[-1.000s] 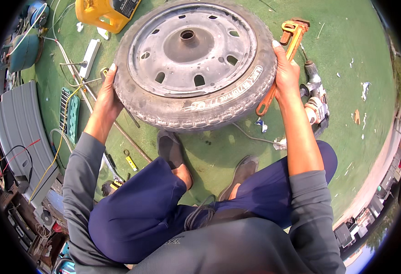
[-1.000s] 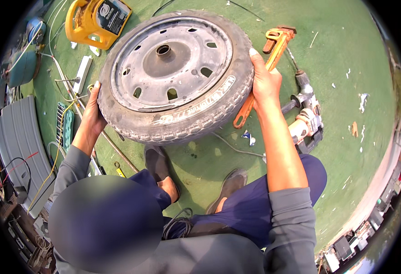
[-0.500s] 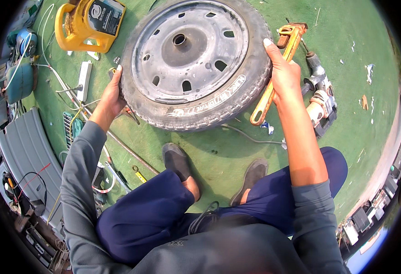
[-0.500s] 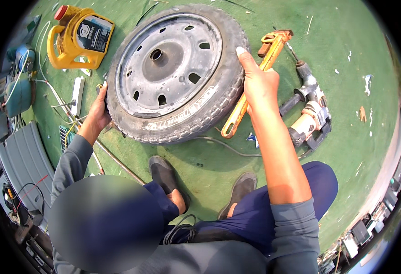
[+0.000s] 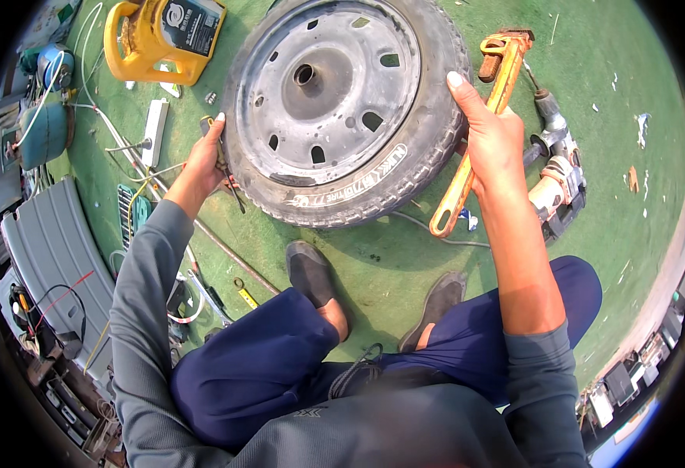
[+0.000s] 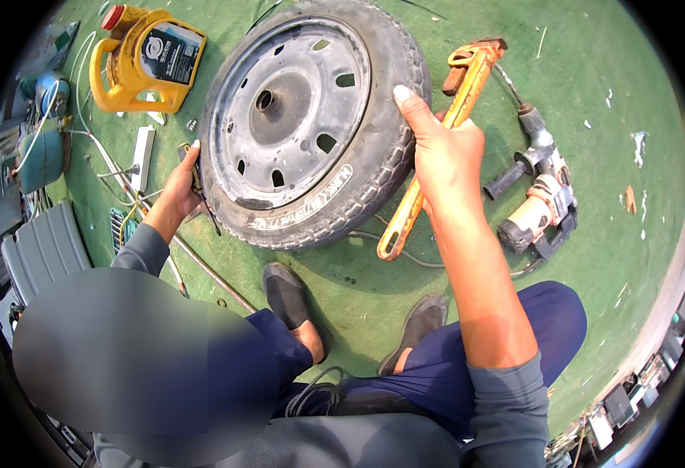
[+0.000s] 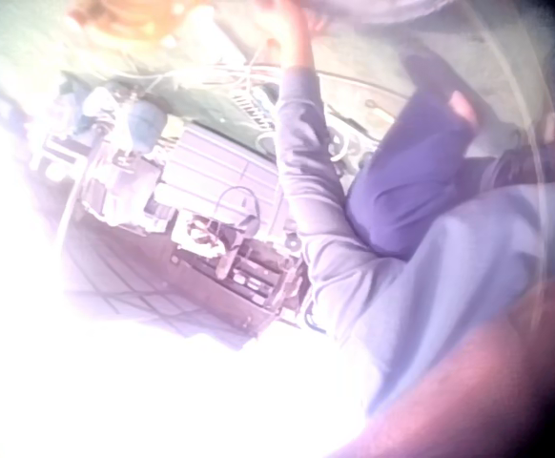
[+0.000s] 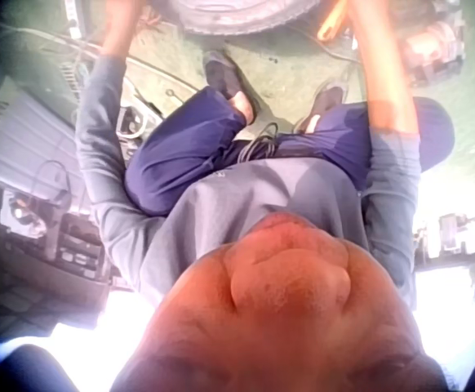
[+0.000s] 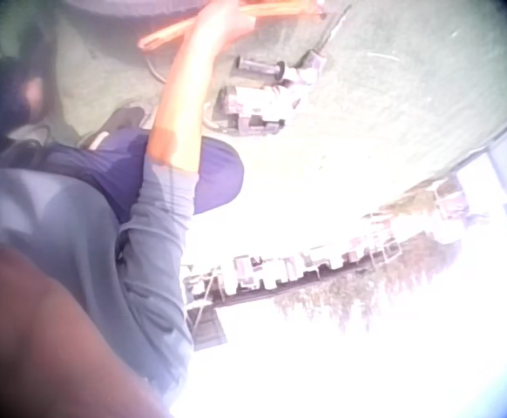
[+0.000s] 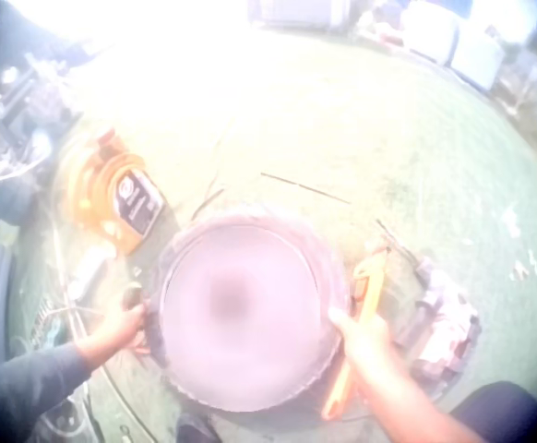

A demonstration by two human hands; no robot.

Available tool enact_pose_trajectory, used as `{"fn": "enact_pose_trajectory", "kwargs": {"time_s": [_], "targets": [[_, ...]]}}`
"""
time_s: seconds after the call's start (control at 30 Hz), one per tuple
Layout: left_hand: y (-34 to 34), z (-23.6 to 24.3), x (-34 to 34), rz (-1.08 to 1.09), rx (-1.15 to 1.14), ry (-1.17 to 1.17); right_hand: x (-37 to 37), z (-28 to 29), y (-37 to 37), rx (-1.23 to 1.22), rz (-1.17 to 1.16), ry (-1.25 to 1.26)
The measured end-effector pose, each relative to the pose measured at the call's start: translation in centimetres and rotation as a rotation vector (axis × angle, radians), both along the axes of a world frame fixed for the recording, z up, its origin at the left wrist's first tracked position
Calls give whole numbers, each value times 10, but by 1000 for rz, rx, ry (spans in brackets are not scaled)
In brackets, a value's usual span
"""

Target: The person pours liquid into a tire valve, uses a pipe wrench to tighten a valve stem, and then inflates the tire using a hose connected to a compressor. The person handles the tire, valve stem, wrench, and hose throughout the process.

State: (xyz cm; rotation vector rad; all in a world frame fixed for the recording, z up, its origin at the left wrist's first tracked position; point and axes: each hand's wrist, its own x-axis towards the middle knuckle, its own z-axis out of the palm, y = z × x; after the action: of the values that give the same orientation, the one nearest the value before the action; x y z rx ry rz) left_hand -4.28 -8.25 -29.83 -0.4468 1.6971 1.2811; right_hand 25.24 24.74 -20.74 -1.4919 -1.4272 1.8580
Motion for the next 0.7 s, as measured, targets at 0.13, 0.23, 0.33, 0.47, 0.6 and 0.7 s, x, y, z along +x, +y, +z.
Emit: {"fn": "enact_pose_trajectory", "kwargs": {"time_s": [0.13, 0.23, 0.33, 0.47, 0.6, 0.7], "targets": [[6, 3, 6, -31, -6, 12, 6, -6, -1, 32, -10, -4], [7, 4, 11, -4, -41, 35, 9, -8, -3, 17, -10, -1], [4, 2, 10, -17, -15, 29, 18, -24, 2, -17, 5, -31], [8, 6, 13, -91, -154, 100, 27, -48, 7, -22, -6, -54], [23, 22, 19, -318, -451, 434, 36, -74, 7, -16, -38, -75], [26, 28, 34, -623, -493, 905, 53, -95, 10, -16, -12, -142]]}}
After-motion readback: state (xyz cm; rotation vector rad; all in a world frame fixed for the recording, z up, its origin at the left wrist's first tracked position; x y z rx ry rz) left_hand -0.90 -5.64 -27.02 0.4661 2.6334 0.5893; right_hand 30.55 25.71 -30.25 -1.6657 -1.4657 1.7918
